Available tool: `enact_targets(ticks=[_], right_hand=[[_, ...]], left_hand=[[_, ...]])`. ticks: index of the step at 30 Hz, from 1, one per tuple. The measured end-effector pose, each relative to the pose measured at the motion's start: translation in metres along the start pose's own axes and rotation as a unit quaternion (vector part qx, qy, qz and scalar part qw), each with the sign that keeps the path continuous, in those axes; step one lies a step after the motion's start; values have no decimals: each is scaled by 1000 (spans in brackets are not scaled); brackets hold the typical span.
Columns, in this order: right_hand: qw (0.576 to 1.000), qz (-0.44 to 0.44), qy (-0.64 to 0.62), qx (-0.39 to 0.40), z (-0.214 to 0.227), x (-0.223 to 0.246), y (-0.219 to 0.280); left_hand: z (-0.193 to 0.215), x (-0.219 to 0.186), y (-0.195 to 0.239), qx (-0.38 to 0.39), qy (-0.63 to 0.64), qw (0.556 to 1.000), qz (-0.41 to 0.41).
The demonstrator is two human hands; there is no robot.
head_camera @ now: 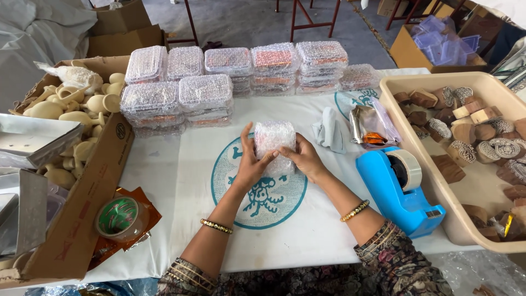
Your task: The person wraps a small rectangular item in bubble wrap on a table, folding the edges and securing the package with clear tape from a blue dispenser. The workspace contains stacks of similar wrapped items and various other craft supplies.
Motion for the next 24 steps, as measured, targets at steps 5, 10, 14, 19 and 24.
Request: enact_targets(ticks=[5, 10, 14, 19, 24], right_hand=[[999, -5, -30, -25, 0, -9, -5], [997, -38, -60, -22, 12, -22, -9], [990, -94, -100, -8, 13, -19, -4], [990, -102, -96, -30, 5, 0, 4], [829, 320, 398, -227, 9, 43, 23]], left_hand=[[5, -16, 3, 88, -70, 993, -47], [7, -29, 5, 167, -175, 967, -80], [2, -38, 7, 138, -183, 973, -34], [5, -25, 4, 110, -165, 978, -64], [18, -1, -3, 64, -88, 994, 33]])
Point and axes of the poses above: each hand's wrist, its own y-axis away from the middle knuckle, its own z-axis out of the back of the hand, x = y × z, the point moved 2 cm from there along -y, towards the middle knuckle, and after that the axes turned 13 degrees about y, right-handed, at the moved point
